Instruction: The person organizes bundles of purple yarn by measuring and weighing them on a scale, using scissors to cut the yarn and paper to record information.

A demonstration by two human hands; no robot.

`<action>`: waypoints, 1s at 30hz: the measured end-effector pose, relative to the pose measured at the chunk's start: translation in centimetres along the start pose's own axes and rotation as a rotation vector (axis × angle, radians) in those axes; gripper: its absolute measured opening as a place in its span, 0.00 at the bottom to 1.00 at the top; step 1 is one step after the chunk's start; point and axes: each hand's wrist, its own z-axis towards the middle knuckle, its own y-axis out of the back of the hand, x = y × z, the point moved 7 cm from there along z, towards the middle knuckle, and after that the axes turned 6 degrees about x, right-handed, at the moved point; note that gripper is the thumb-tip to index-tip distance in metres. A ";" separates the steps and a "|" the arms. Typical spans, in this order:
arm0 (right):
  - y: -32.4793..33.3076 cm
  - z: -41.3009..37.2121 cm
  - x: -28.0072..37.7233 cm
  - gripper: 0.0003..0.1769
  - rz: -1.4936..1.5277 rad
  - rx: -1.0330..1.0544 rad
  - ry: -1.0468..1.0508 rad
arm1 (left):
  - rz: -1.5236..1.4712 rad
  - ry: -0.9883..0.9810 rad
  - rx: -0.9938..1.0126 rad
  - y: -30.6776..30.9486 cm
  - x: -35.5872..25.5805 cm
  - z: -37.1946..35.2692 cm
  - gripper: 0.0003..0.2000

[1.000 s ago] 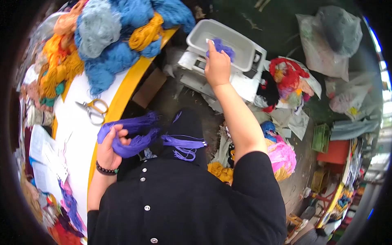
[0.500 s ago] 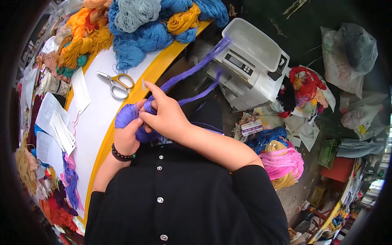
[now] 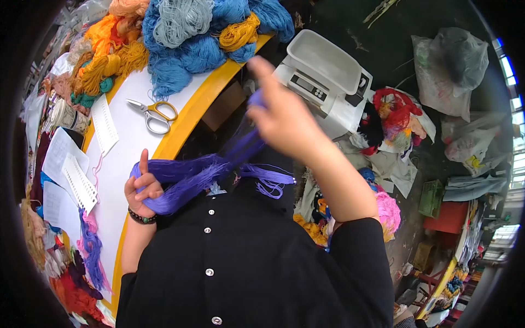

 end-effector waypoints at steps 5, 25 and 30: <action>-10.4 -3.1 7.9 0.48 0.080 0.529 0.321 | 0.606 0.254 -0.090 -2.5 4.0 6.1 0.23; -9.0 -3.0 2.2 0.09 0.836 0.052 0.041 | 1.223 -0.051 -0.341 -7.4 3.7 7.5 0.10; -11.0 -2.7 1.5 0.16 0.932 0.150 -0.031 | 1.376 -0.090 -0.379 -7.0 3.5 7.1 0.05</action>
